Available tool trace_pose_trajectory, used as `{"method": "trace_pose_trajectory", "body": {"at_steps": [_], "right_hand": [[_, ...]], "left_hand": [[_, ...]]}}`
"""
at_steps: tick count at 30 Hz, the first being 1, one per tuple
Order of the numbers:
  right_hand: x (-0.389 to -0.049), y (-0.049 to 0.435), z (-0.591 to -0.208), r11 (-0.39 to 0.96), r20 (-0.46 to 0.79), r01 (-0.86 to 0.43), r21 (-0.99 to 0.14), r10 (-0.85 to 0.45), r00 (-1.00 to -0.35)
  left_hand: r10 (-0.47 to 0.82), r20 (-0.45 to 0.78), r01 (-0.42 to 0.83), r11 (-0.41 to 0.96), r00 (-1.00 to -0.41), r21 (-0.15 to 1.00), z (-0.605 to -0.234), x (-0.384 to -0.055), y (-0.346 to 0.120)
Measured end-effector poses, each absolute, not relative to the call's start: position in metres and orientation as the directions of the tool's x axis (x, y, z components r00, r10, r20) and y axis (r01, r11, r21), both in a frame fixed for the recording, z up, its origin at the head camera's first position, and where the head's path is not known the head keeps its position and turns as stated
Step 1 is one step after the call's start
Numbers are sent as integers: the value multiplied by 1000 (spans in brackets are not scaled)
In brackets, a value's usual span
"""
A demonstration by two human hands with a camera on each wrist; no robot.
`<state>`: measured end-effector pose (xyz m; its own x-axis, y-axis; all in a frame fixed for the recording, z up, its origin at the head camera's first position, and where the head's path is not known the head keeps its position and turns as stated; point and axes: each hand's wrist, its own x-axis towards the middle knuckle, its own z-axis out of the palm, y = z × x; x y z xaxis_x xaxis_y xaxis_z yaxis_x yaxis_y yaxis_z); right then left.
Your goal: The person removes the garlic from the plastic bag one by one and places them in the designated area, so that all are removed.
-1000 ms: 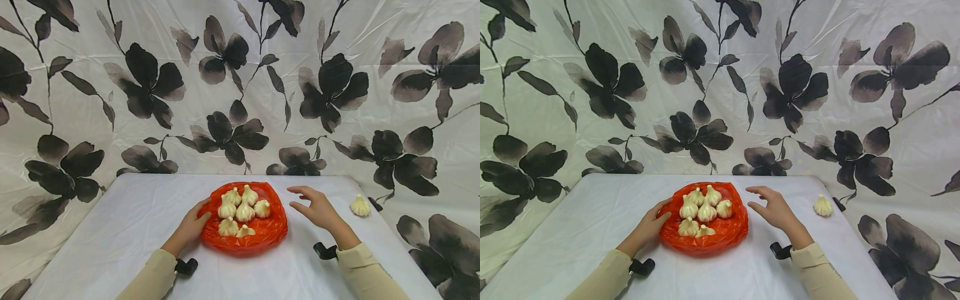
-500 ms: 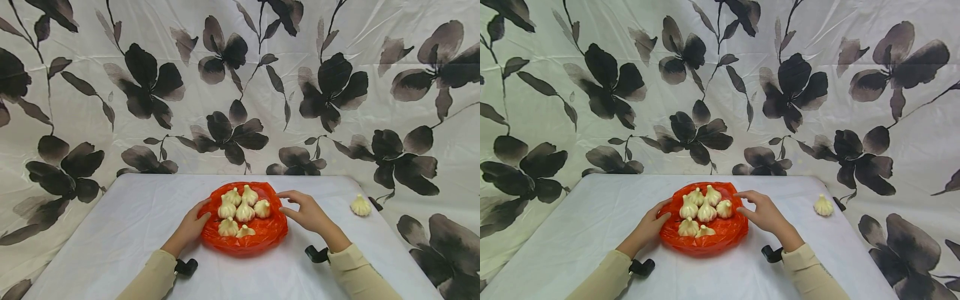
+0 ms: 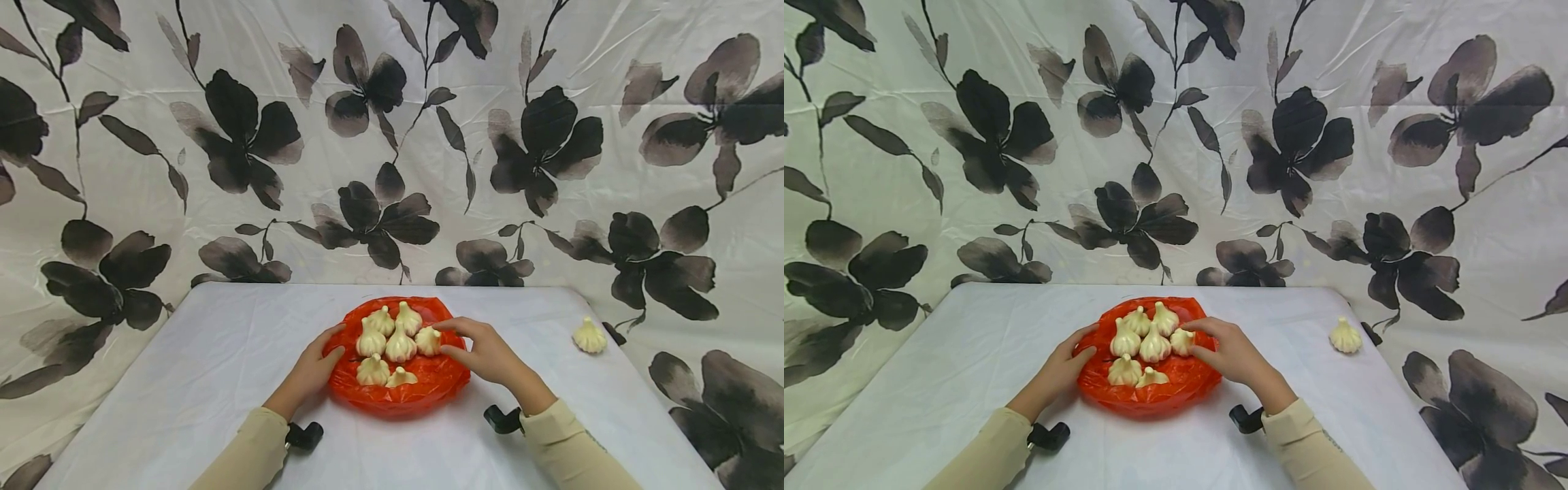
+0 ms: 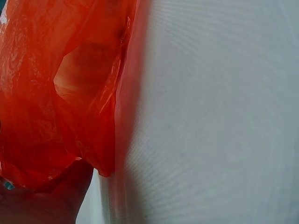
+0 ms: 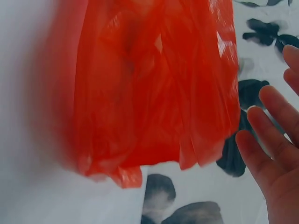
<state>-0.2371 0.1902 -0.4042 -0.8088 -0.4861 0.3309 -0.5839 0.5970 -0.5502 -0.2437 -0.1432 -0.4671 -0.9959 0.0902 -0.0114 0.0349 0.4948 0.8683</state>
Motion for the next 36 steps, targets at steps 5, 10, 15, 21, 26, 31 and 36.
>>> {"method": "trace_pose_trajectory", "body": {"at_steps": [5, 10, 15, 21, 26, 31, 36], "right_hand": [[-237, 183, -407, 596, 320, -585, -551, -496, -807], [-235, 176, -409, 572, 326, -598, -561, -512, -795], [-235, 171, -411, 559, 326, -609, -563, -527, -785], [-235, 164, -414, 561, 308, -604, -565, -536, -786], [-234, 158, -414, 535, 298, -610, -584, -558, -774], [-234, 152, -417, 518, 288, -625, -584, -587, -756], [-233, 147, -420, 538, 270, -629, -561, -599, -754]], "left_hand": [[86, -4, 40, 502, -996, 864, -467, -243, -143], [82, -15, 29, 511, -996, 859, -468, -243, -143], [80, -22, 22, 508, -997, 861, -469, -245, -143], [79, -22, 21, 504, -997, 863, -469, -246, -143], [78, -22, 20, 499, -997, 867, -470, -245, -143], [75, -11, 30, 513, -997, 858, -470, -244, -143], [71, -12, 26, 514, -997, 857, -470, -243, -142]]}}
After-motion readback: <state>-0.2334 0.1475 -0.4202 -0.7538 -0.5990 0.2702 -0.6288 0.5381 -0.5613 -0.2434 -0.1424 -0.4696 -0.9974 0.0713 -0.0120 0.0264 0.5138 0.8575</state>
